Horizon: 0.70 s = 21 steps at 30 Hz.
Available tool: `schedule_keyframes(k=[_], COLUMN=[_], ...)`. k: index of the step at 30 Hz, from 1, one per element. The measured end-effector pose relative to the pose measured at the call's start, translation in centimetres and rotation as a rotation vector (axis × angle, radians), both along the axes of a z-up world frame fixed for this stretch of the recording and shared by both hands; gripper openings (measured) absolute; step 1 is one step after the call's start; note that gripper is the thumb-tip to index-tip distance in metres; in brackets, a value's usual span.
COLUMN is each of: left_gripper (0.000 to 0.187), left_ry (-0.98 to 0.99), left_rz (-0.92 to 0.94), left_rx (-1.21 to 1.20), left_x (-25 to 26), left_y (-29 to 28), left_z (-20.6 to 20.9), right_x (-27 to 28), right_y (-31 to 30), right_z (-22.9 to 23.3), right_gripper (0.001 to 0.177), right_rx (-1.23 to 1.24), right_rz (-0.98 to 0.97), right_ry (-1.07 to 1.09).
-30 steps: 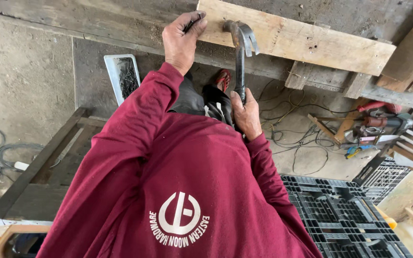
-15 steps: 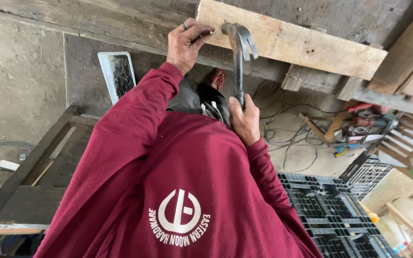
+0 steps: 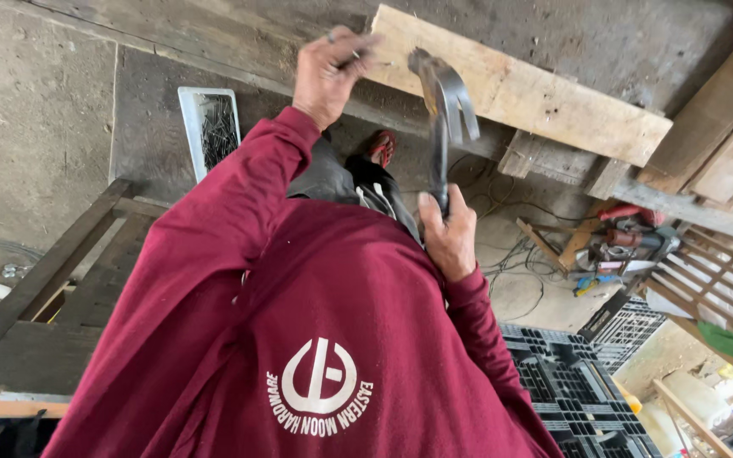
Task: The person constructs a wooden object by aligning planks and blocks of wood. They select nails from a container, position the wood pieces together, and use a hammer to secure them into place.
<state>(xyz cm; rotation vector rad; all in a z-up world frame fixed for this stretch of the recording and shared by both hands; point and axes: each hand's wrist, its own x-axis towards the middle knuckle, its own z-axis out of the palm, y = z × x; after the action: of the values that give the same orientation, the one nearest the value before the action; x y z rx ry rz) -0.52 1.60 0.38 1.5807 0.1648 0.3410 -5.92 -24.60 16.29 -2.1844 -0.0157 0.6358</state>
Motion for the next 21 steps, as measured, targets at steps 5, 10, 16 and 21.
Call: schedule_keyframes(k=[5, 10, 16, 21], left_gripper=[0.026, 0.028, 0.031, 0.028], left_ry=[0.249, 0.146, 0.286, 0.241], left_rz=[0.231, 0.106, 0.062, 0.086], left_rx=[0.113, -0.174, -0.231, -0.217], left_x=[6.0, 6.7, 6.7, 6.8], left_y=[0.9, -1.0, -0.5, -0.8], left_z=[-2.3, -2.3, -2.0, -2.9], right_x=[0.1, 1.6, 2.2, 2.4], right_y=[-0.2, 1.1, 1.9, 1.9], right_z=[0.3, 0.6, 6.2, 3.0], right_gripper=[0.026, 0.029, 0.045, 0.027], right_rx=[0.044, -0.148, 0.757, 0.285], right_rz=[0.050, 0.101, 0.070, 0.153], right_ry=[0.000, 0.078, -0.254, -0.272])
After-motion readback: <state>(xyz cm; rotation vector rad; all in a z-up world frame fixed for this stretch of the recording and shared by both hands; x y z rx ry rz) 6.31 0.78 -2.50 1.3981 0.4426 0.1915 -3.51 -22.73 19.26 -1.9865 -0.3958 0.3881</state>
